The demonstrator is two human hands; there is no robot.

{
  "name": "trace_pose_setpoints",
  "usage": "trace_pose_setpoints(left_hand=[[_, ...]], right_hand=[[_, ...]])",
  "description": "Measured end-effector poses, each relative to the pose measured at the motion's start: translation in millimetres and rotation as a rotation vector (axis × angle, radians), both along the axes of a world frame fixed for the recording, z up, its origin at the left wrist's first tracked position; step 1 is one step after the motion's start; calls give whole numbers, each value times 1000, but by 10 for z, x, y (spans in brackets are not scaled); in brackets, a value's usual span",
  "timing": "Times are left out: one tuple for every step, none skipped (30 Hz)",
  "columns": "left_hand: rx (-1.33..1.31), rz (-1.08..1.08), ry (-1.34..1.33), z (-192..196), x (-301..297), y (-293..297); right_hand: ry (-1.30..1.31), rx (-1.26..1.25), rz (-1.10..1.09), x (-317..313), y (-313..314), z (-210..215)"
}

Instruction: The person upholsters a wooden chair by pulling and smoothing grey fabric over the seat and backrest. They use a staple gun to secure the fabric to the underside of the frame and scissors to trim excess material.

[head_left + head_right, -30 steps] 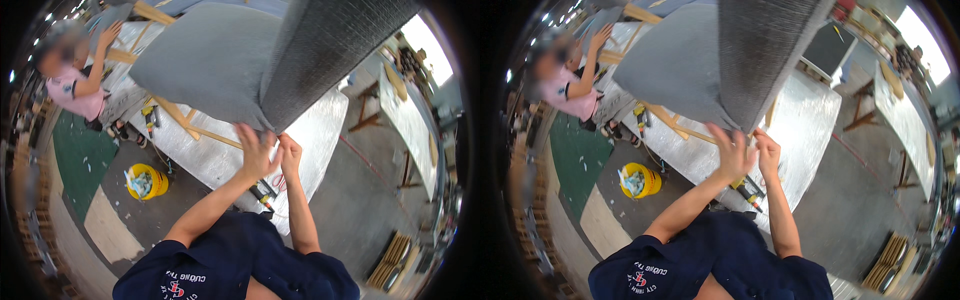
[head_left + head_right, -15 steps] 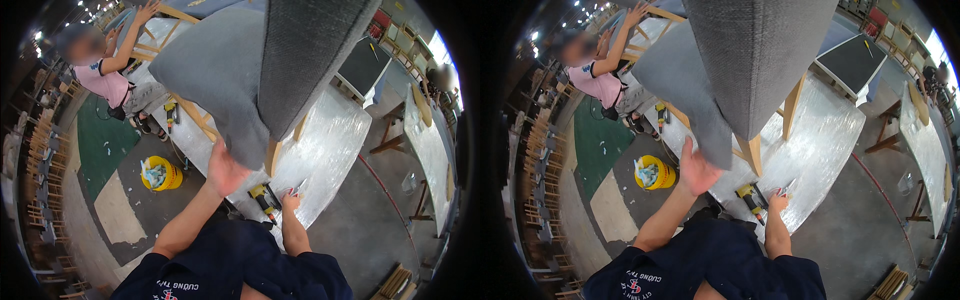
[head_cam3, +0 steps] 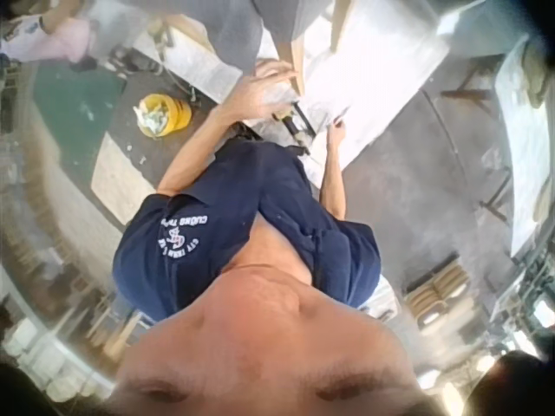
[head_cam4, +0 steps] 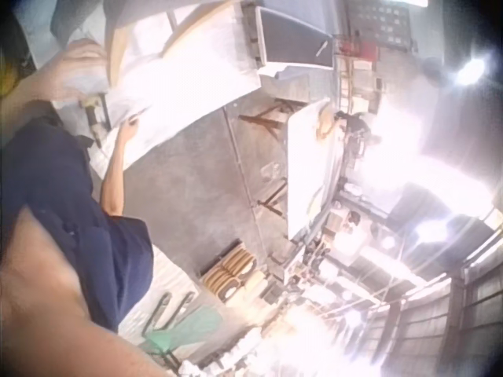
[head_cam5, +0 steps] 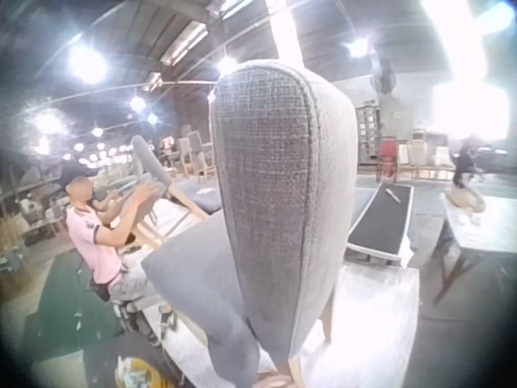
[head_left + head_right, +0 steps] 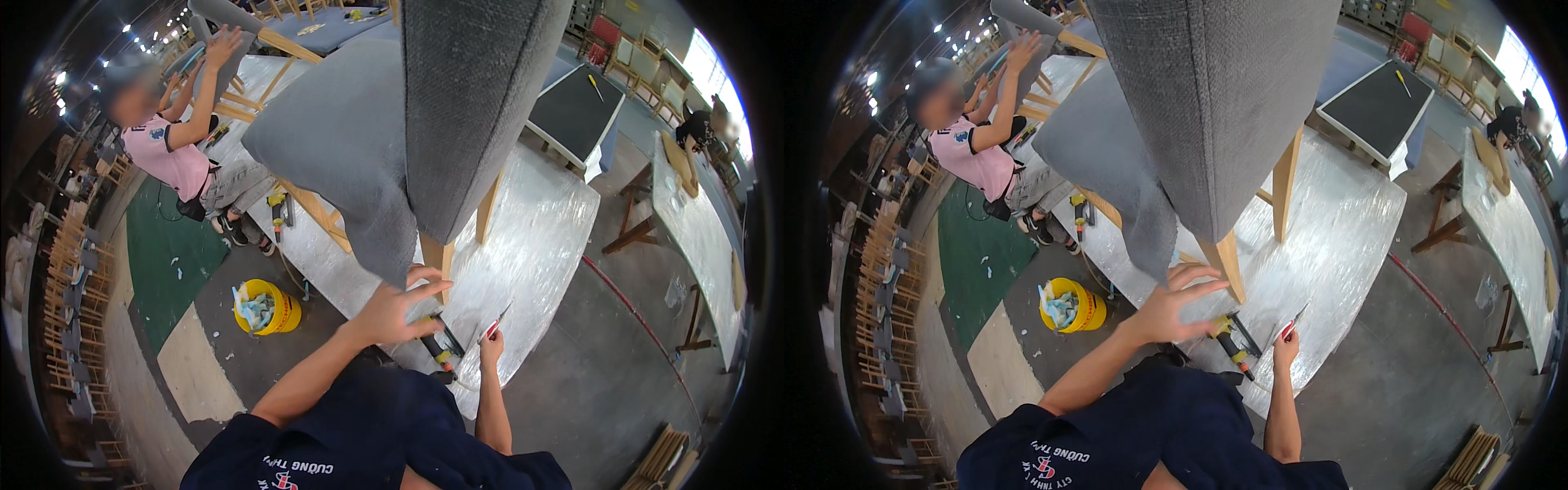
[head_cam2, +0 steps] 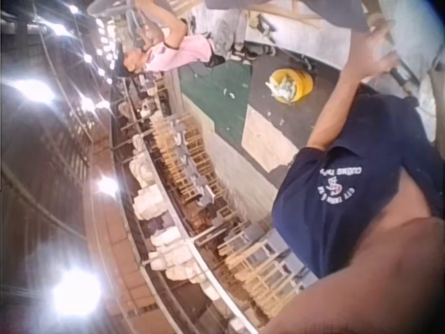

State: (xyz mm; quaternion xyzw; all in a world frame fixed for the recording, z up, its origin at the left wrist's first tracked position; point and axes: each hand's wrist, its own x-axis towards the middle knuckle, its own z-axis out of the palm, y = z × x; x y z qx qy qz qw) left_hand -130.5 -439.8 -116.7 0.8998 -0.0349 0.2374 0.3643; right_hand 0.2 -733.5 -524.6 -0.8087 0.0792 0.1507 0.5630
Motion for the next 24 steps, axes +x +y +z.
trace_pose_setpoints(left_hand=[[-125,60,53,-314,23,-8],[-245,115,98,-613,113,22],[-390,256,-34,-829,317,79],[-530,415,-162,-1026,467,181],[-652,468,-192,-1250,655,312],[-677,477,-173,-1347,757,316],[-696,498,-157,-1423,809,338],[-606,476,-105,-1451,809,326],[-504,471,-58,-1459,731,391],[-401,451,-13,-1428,682,438],[-294,437,32,-1398,614,475],[-224,430,1,-1332,631,463],[-155,423,-32,-1262,657,450],[-130,424,-123,-1125,662,347],[-107,437,-211,-936,619,222],[-81,459,-308,-702,599,96],[-54,477,-412,-477,621,-19],[-89,483,-481,-341,658,-81],[-127,483,-551,-218,712,-151],[-233,466,-582,-153,777,-205],[-340,451,-602,-88,808,-233],[-390,520,-584,20,802,-257],[-439,594,-566,154,798,-277],[-484,674,-550,208,786,-263]], right_hand=[[-6,66,16,-128,12,140],[-19,136,26,-192,55,252],[-44,212,17,-199,116,370],[35,218,59,-241,211,513],[8,281,76,-307,317,618],[-17,327,75,-354,349,697],[-42,373,89,-391,402,811],[-4,370,85,-419,427,972],[51,408,94,-486,515,1314],[49,449,86,-518,573,1534],[52,491,83,-545,604,1680],[29,492,125,-517,599,1767],[7,494,161,-501,598,1829],[-4,489,189,-529,581,1882],[19,509,220,-542,611,2055],[3,489,268,-557,631,2202],[-20,470,315,-555,646,2353],[-85,435,363,-551,676,2522],[-153,397,404,-548,700,2683],[-219,358,440,-543,731,2840],[-287,339,464,-539,775,2978],[-348,317,493,-541,816,3094],[-408,295,527,-542,861,3219],[-443,310,557,-558,919,3355]])
